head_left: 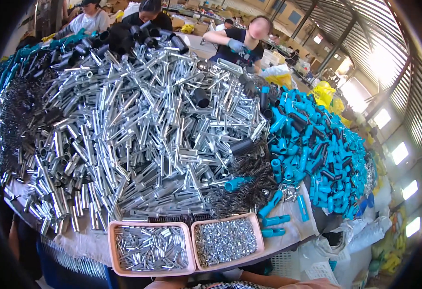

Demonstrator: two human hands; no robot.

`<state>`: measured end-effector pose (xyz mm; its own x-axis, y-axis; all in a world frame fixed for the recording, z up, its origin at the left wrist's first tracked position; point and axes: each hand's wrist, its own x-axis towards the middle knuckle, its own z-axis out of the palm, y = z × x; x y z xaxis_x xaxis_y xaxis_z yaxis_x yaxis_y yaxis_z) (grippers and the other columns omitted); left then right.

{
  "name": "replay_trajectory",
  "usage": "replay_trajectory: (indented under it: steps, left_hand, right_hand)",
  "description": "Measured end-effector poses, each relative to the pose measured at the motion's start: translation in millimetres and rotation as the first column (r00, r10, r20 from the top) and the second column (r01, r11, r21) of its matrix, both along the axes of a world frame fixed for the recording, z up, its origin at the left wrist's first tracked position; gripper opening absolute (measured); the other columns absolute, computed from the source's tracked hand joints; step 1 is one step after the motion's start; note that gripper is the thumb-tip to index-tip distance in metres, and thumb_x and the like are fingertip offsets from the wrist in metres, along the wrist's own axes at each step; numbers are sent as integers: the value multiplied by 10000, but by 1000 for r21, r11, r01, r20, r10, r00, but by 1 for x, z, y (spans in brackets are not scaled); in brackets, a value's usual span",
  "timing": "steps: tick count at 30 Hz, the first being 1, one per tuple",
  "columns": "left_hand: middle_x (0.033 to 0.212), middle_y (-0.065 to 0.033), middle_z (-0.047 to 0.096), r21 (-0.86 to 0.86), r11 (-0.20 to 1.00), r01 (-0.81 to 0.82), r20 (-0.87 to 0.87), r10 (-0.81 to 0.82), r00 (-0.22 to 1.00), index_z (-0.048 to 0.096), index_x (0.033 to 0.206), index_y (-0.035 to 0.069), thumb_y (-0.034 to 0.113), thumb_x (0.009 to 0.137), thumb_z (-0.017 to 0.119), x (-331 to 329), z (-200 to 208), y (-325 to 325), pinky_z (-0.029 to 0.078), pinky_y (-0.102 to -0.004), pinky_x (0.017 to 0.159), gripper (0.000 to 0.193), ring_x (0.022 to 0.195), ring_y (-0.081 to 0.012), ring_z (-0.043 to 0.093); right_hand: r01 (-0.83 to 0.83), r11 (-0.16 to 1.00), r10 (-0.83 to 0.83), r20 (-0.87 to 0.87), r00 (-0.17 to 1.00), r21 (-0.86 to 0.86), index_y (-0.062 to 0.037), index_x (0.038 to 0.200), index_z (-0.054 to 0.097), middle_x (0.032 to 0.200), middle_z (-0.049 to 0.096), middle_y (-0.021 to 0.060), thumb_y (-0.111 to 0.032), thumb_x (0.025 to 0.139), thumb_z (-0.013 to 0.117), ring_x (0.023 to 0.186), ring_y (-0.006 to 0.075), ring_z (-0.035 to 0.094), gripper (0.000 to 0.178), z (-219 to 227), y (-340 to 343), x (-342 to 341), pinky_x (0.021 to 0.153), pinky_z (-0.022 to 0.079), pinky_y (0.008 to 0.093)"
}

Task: Assembling metal hardware frames by attaching plastic handles and securing small components.

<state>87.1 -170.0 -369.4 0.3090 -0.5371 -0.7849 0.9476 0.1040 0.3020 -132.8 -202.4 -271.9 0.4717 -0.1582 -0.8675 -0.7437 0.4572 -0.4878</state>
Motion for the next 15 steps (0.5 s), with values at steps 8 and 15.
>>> replay_trajectory:
  steps: [8, 15]
  left_hand:
    - [1220, -89, 645, 7, 996, 89, 100, -90, 991, 610, 1255, 114, 510, 863, 570, -18, -20, 17, 435, -386, 1002, 559, 1121, -252, 598]
    - [1187, -95, 655, 4, 984, 176, 236, -172, 956, 617, 1239, 100, 480, 872, 580, -29, -12, 42, 450, -386, 980, 529, 1096, -254, 609]
  right_hand:
    - [-125, 992, 124, -55, 991, -13, 2, 1018, 683, 920, 707, 88, -266, 938, 597, 790, 215, 662, 293, -19, 7, 9, 757, 526, 354]
    - [-226, 973, 224, -56, 973, -44, -3, 1031, 679, 923, 708, 93, -265, 931, 592, 786, 227, 661, 293, -23, 21, 15, 750, 524, 364]
